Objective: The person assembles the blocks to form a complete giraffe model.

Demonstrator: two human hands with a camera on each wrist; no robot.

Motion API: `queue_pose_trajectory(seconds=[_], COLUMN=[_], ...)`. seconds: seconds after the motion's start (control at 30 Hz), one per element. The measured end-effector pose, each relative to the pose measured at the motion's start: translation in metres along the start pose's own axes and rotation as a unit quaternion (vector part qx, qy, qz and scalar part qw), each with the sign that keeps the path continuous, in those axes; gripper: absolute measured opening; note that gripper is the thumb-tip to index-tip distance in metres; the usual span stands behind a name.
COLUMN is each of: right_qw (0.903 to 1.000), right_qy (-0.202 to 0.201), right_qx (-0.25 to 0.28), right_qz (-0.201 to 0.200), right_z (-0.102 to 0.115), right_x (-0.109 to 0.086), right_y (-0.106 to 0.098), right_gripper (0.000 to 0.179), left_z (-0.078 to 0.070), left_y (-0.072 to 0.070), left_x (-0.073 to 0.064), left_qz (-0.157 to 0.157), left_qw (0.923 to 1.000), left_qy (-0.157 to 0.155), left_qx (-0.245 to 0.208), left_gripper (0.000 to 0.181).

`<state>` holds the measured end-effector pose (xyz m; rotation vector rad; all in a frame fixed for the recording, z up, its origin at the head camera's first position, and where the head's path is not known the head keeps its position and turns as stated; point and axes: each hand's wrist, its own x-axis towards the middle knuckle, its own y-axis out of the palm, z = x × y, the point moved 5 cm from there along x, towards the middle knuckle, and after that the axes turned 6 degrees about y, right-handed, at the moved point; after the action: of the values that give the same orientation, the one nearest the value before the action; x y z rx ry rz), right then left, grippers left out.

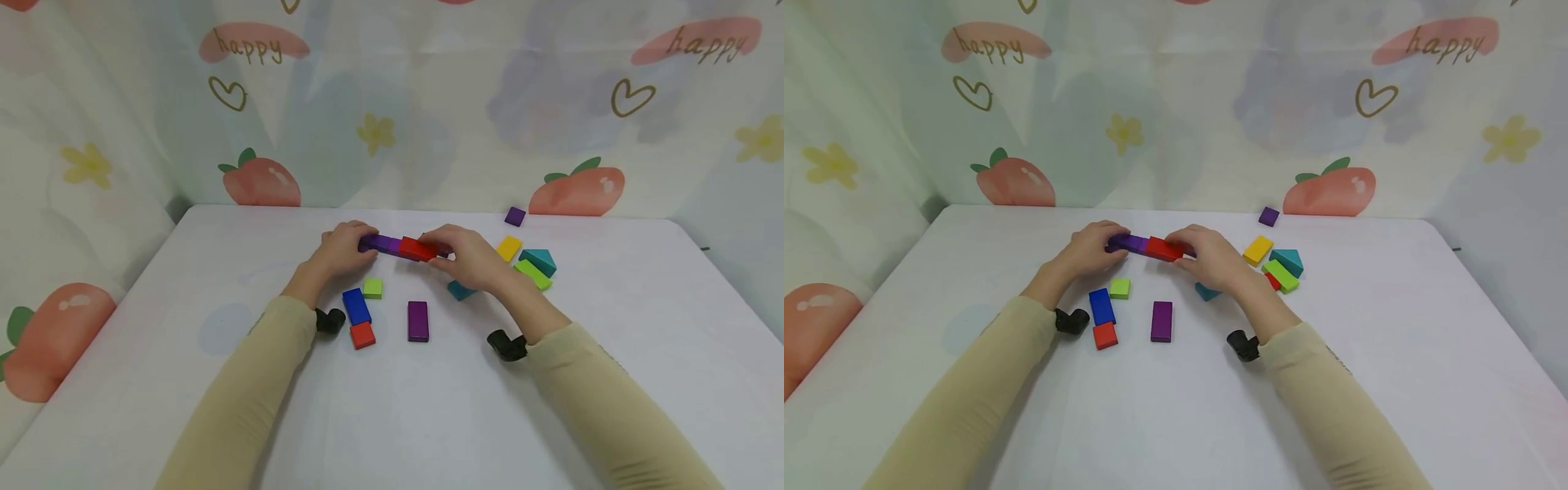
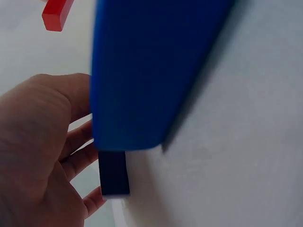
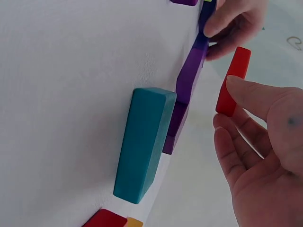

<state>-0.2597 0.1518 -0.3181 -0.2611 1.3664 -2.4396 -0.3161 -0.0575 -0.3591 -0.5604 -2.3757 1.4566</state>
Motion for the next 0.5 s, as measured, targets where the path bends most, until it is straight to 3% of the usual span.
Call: queue_pose_trajectory(seconds=[0.27, 0.5], right_qw=[1.0, 1.0], right_qy=[0.006, 0.002], right_qx=[0.007, 0.001], right_qz=[-0.003, 0.001], right_z=[-0.002, -0.001], right_x=[-0.004, -0.009], right_y=[-0.003, -0.001], right_gripper=[0.046, 0.045], left_z=[-0.009, -0.018], left_y=[0.002, 0.005], left_x=[-0.008, -0.027], left_qz=[0.017, 0.046], left_qw=[0.9993, 0.9961], left_qy=[0.02, 0.057], left_qx=[0.025, 0.051], left_gripper=[0.034, 0.035])
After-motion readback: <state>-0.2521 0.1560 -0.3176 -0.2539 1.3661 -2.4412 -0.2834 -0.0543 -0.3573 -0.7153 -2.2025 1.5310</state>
